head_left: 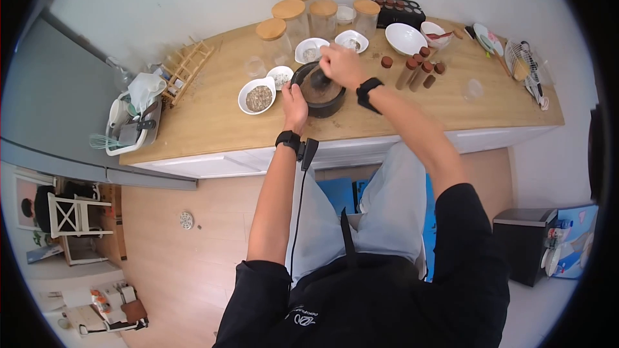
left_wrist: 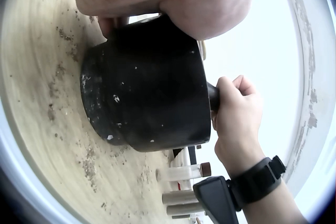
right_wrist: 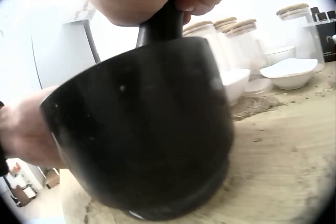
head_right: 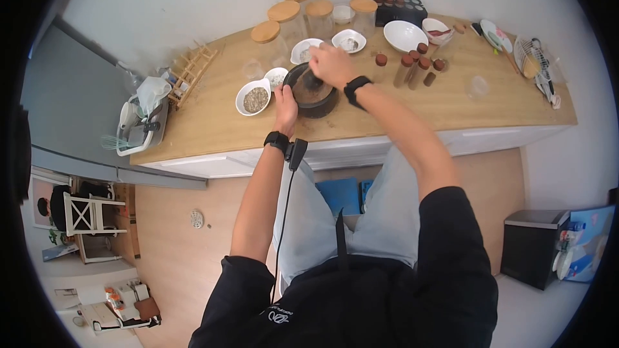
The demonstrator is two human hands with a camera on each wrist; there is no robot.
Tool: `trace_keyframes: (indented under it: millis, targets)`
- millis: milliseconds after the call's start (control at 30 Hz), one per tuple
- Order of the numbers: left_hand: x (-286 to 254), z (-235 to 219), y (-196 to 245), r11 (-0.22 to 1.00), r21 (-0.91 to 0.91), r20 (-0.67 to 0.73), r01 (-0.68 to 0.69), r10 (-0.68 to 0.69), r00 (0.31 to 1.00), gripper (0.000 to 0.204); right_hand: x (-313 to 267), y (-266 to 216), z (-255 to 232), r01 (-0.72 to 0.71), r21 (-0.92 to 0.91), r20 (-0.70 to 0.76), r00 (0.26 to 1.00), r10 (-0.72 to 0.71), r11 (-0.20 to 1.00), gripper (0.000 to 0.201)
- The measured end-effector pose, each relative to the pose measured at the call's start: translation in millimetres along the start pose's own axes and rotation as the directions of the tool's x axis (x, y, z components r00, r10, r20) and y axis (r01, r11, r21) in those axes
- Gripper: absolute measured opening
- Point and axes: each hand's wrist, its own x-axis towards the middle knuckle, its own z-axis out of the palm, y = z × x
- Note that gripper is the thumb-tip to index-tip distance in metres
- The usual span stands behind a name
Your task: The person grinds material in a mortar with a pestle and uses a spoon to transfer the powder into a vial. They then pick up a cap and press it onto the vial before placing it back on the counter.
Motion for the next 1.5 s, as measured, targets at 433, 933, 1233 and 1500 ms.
trace_keyframes:
  millis: [433,933,1233,1500]
  targets:
    - [3.3,3.8,-0.5,0.999,-0.006,-0.084,-0.036,0.036,0.996,0.042,-12.4,-17.4,2.0,-0.018,0.180,-0.037,0.999,0.025,0.983,0.008]
    - [-2.0,5.4,-2.2,0.999,0.023,-0.068,-0.036,0.037,0.997,0.044,-2.9,4.0,-15.1,0.010,0.106,0.230,0.973,-0.034,0.994,0.009]
    - [4.3,9.9,-18.8,0.991,0.128,-0.144,-0.027,0.046,0.988,0.044,-6.8,-0.7,-8.8,0.040,0.144,0.129,0.990,-0.059,0.989,0.007]
    - [1.1,12.0,-11.9,0.983,0.181,-0.204,0.034,0.004,0.979,0.044,-3.6,-16.5,-16.4,0.076,0.188,0.144,0.984,-0.104,0.979,0.007]
